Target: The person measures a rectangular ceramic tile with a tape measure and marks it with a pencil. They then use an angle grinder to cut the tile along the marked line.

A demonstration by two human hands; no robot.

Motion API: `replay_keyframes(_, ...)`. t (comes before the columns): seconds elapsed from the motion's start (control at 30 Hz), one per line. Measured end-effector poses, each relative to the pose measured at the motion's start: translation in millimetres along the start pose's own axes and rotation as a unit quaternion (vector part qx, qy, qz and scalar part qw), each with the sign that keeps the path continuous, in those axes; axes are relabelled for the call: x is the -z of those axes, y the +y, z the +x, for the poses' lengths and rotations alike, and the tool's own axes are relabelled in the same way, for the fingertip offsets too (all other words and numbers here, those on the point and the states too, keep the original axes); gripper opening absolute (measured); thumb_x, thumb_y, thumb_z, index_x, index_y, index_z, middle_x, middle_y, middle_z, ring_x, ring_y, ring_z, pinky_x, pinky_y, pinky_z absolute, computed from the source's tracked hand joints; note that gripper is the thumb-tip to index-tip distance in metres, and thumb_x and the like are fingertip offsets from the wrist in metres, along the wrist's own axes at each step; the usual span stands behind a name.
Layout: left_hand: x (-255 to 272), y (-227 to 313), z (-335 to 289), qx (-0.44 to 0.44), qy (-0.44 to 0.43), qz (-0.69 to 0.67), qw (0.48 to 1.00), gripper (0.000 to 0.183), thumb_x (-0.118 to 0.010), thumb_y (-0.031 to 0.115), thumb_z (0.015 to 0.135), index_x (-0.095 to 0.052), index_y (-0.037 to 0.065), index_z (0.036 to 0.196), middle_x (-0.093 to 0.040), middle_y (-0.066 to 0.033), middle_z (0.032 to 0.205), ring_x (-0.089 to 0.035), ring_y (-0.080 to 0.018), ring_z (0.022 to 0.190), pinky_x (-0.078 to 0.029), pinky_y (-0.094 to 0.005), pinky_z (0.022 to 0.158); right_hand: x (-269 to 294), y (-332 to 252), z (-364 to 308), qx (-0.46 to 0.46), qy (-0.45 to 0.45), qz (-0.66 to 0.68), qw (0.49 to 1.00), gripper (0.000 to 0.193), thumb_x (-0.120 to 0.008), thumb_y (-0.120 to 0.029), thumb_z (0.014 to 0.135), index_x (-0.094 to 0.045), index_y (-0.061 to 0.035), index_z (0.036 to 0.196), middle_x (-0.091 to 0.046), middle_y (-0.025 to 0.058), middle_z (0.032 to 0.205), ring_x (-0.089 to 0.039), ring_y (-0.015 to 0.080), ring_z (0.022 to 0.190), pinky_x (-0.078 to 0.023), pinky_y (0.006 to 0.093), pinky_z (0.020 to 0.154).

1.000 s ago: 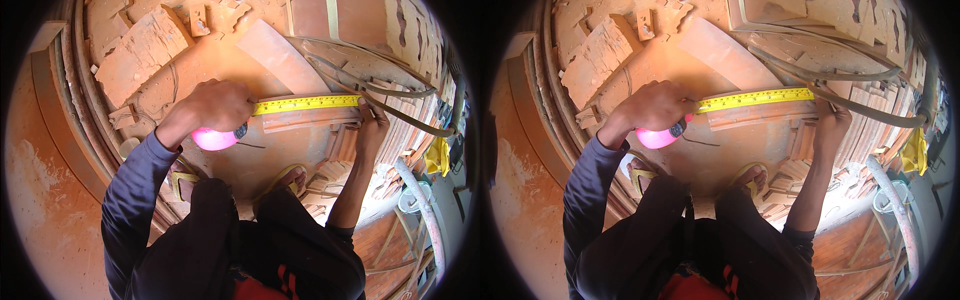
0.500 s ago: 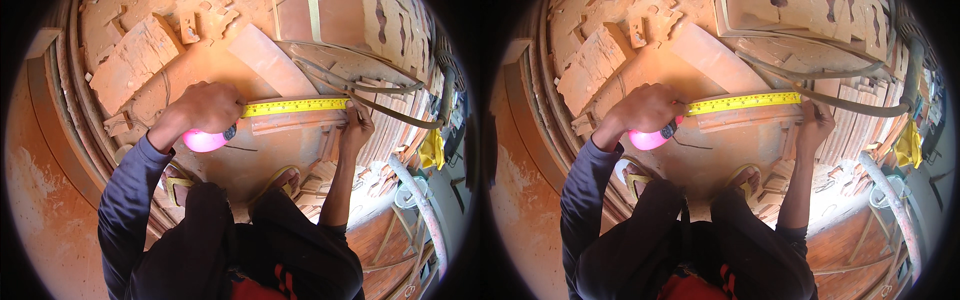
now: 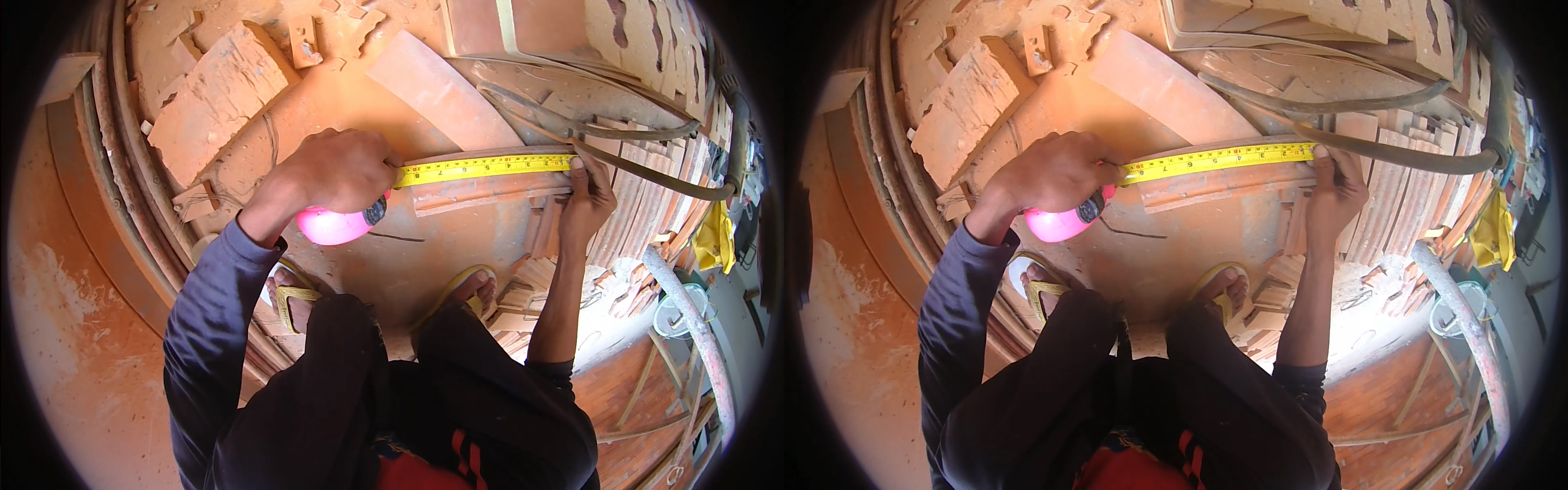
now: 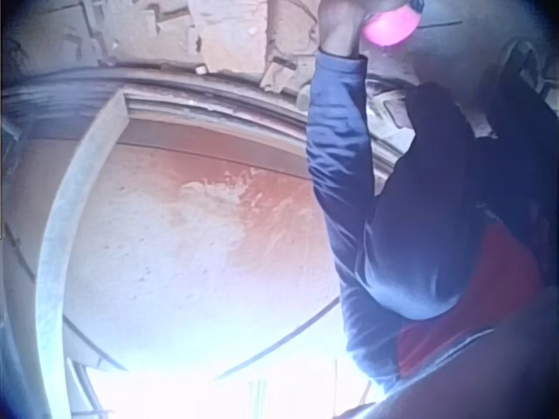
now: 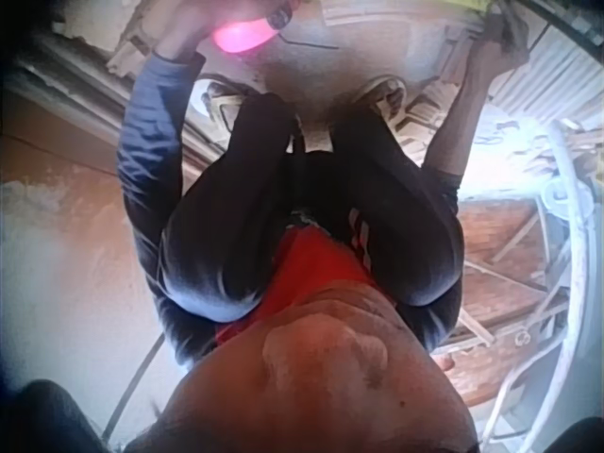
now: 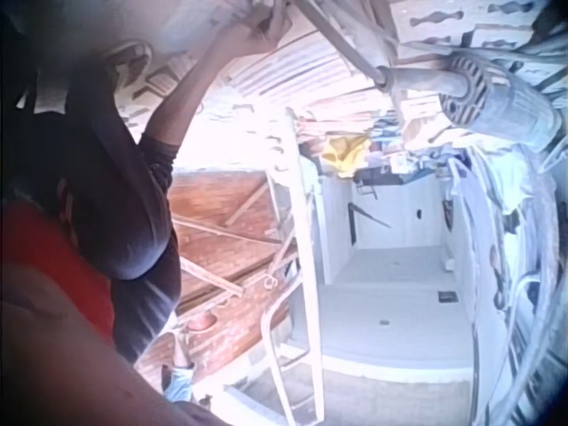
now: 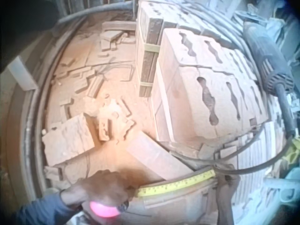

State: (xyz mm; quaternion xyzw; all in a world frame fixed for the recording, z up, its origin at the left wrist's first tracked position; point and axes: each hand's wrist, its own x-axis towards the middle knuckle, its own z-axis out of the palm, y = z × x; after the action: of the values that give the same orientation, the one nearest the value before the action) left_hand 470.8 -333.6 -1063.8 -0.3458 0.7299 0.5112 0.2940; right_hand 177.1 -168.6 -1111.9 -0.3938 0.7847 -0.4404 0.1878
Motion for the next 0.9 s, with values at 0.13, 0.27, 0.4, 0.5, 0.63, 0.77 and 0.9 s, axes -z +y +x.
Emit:
replay_keyframes(0.13,-8,-16,3,-0.101,0.040,0.046,0.993,0.027,-0.052,0.027,0.088,-0.068,0.013,0.105,-0.064,-0.0114,0.105,-0.061,-0.0287,0.096,-0.049,-0.0387,0.083,0,-9,-1,-0.084,0.007,0.013,0.996,0.015,-0.067,-0.007,0.087,-0.069,0.0011,0.099,-0.065,0.0041,0.091,-0.055,0.0073,0.073,-0.042,0.0199,0.064)
replay_keyframes(0.27,-6,-9,2,-0.089,0.033,0.041,0.995,0.027,-0.049,0.024,0.088,-0.068,0.013,0.104,-0.063,-0.0112,0.104,-0.061,-0.0287,0.097,-0.049,-0.0391,0.082,-3,5,0,-0.004,0.032,0.001,0.999,0.017,-0.067,-0.015,0.088,-0.070,-0.0015,0.099,-0.064,0.0007,0.083,-0.047,0.0019,0.054,-0.036,0.0169,0.040)
replay_keyframes(0.4,-4,-7,1,-0.061,0.016,0.035,0.997,0.027,-0.050,0.025,0.088,-0.068,0.013,0.104,-0.063,-0.0112,0.103,-0.061,-0.0288,0.097,-0.049,-0.0392,0.082,-6,-4,-1,-0.045,0.033,-0.005,0.998,0.018,-0.067,-0.016,0.088,-0.070,-0.0013,0.098,-0.063,-0.0001,0.076,-0.046,0.0018,0.051,-0.036,0.0172,0.039)
replay_keyframes(0.5,1,-1,1,-0.035,-0.011,0.010,0.999,0.027,-0.050,0.026,0.087,-0.068,0.013,0.103,-0.064,-0.0110,0.101,-0.061,-0.0286,0.097,-0.049,-0.0394,0.082,-4,-3,-1,-0.055,0.042,-0.013,0.998,0.018,-0.068,-0.016,0.087,-0.070,-0.0017,0.097,-0.062,-0.0006,0.072,-0.045,0.0020,0.050,-0.037,0.0172,0.039)
replay_keyframes(0.63,-10,-14,4,-0.087,0.052,0.029,0.994,0.028,-0.051,0.028,0.087,-0.069,0.012,0.101,-0.065,-0.0112,0.099,-0.062,-0.0296,0.094,-0.049,-0.0400,0.082,2,3,0,-0.042,0.025,-0.002,0.999,0.017,-0.069,-0.014,0.087,-0.070,-0.0011,0.097,-0.064,0.0010,0.078,-0.049,0.0026,0.053,-0.038,0.0173,0.040)
replay_keyframes(0.77,-2,-2,-1,-0.033,0.025,0.012,0.999,0.029,-0.051,0.029,0.087,-0.069,0.013,0.104,-0.066,-0.0116,0.098,-0.062,-0.0307,0.091,-0.049,-0.0400,0.081,0,5,0,-0.011,0.023,0.019,0.999,0.017,-0.068,-0.014,0.087,-0.070,-0.0002,0.097,-0.065,0.0023,0.084,-0.050,0.0027,0.057,-0.039,0.0174,0.040)
replay_keyframes(0.9,-2,-1,0,-0.037,0.018,0.006,0.999,0.031,-0.052,0.029,0.087,-0.069,0.013,0.107,-0.066,-0.0120,0.096,-0.063,-0.0307,0.090,-0.049,-0.0397,0.081,-4,1,-3,-0.048,0.046,0.006,0.998,0.020,-0.070,-0.018,0.086,-0.070,-0.0015,0.097,-0.061,-0.0006,0.073,-0.046,0.0019,0.053,-0.038,0.0176,0.039)
